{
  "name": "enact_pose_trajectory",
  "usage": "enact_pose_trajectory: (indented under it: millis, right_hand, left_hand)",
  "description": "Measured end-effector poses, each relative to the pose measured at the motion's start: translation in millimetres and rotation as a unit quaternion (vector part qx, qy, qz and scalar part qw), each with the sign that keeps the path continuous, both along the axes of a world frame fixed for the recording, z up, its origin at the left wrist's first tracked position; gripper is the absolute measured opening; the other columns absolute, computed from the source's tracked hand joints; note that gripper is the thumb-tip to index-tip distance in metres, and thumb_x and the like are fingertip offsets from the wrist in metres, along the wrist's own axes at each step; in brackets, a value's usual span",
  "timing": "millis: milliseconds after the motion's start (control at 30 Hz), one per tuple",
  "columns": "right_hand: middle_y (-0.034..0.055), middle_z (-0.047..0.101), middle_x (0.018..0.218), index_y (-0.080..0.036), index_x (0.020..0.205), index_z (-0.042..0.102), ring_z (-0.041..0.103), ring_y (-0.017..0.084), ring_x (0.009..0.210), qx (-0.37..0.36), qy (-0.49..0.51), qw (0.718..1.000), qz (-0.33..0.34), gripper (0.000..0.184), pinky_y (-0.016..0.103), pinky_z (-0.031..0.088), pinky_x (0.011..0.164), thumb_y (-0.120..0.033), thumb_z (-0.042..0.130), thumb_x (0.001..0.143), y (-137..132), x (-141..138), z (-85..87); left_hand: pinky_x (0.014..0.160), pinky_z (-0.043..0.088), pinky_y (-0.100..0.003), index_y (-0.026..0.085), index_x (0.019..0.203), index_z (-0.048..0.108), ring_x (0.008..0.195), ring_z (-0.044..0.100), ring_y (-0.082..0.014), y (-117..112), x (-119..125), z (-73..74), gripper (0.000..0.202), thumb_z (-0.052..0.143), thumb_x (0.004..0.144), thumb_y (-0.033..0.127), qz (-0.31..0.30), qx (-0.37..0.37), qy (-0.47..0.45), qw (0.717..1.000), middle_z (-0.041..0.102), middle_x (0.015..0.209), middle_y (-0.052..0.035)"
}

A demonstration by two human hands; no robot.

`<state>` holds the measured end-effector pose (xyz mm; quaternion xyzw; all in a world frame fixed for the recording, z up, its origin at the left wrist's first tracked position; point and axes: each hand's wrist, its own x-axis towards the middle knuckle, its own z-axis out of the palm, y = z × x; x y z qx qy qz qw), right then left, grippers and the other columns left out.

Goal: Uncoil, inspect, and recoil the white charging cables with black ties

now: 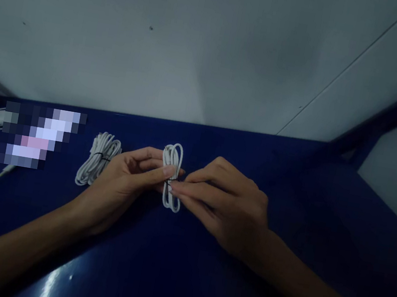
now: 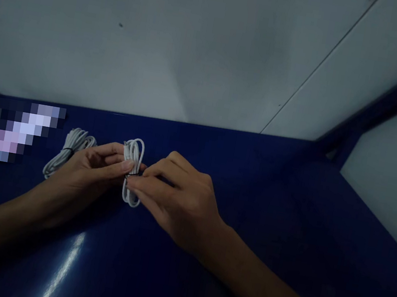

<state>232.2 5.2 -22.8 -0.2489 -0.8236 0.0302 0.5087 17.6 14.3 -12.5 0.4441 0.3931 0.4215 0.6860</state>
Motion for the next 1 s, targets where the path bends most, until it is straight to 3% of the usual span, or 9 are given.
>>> enact_pose_trajectory:
  millis: [233, 500, 700, 900, 1000]
  right_hand:
    - [0.0011, 0.079, 0.079, -0.018, 0.095, 0.079, 0.063, 0.013, 0.067, -0.106, 0.031, 0.994, 0.011, 0.009, 0.029, 0.054, 0.063, -0.01, 0.083, 0.097, -2.8, -2.6, 4.4]
    - [0.0042, 0.08, 0.095, -0.022, 0.102, 0.079, 0.07, 0.016, 0.081, -0.075, -0.007, 0.996, -0.041, 0.012, 0.03, 0.059, 0.066, -0.011, 0.082, 0.098, -4.0, -2.9, 3.7]
    - [0.0022, 0.076, 0.086, -0.024, 0.096, 0.077, 0.065, 0.015, 0.072, -0.008, -0.028, 0.998, -0.059, 0.013, 0.029, 0.055, 0.058, -0.014, 0.075, 0.104, -1.8, -4.7, 1.1]
    - [0.0091, 0.075, 0.092, -0.015, 0.098, 0.071, 0.066, 0.02, 0.082, 0.02, -0.116, 0.991, -0.068, 0.014, 0.033, 0.057, 0.062, -0.016, 0.065, 0.111, 1.6, -4.3, -5.1]
    - [0.0098, 0.072, 0.096, -0.015, 0.102, 0.066, 0.064, 0.02, 0.084, -0.006, -0.127, 0.99, -0.054, 0.015, 0.032, 0.057, 0.062, -0.018, 0.058, 0.114, 0.5, -4.8, -7.5]
  left_hand:
    - [0.082, 0.063, -0.023, 0.019, 0.104, 0.083, 0.09, 0.079, -0.0168, -0.5, -3.9, -1.2, 0.018, 0.092, 0.088, 0.019, 0.012, 0.043, 0.017, 0.999, 0.085, 0.104, -0.0059]
    - [0.082, 0.061, -0.021, 0.021, 0.102, 0.084, 0.086, 0.078, -0.0142, -0.1, -6.2, 3.2, 0.018, 0.089, 0.087, 0.012, 0.015, 0.089, 0.038, 0.995, 0.085, 0.099, -0.003]
    - [0.078, 0.061, -0.023, 0.021, 0.103, 0.085, 0.082, 0.077, -0.0151, -2.5, -5.6, 2.0, 0.018, 0.091, 0.086, 0.015, 0.026, 0.082, 0.052, 0.995, 0.085, 0.096, -0.0041]
    - [0.078, 0.062, -0.026, 0.019, 0.109, 0.084, 0.082, 0.077, -0.0171, -2.1, -5.3, -1.9, 0.022, 0.091, 0.088, 0.019, 0.016, 0.038, 0.044, 0.998, 0.083, 0.096, -0.0054]
    - [0.079, 0.062, -0.026, 0.019, 0.109, 0.084, 0.082, 0.077, -0.0169, -1.8, -4.8, 1.7, 0.02, 0.089, 0.089, 0.019, 0.003, 0.041, 0.043, 0.998, 0.083, 0.096, -0.0056]
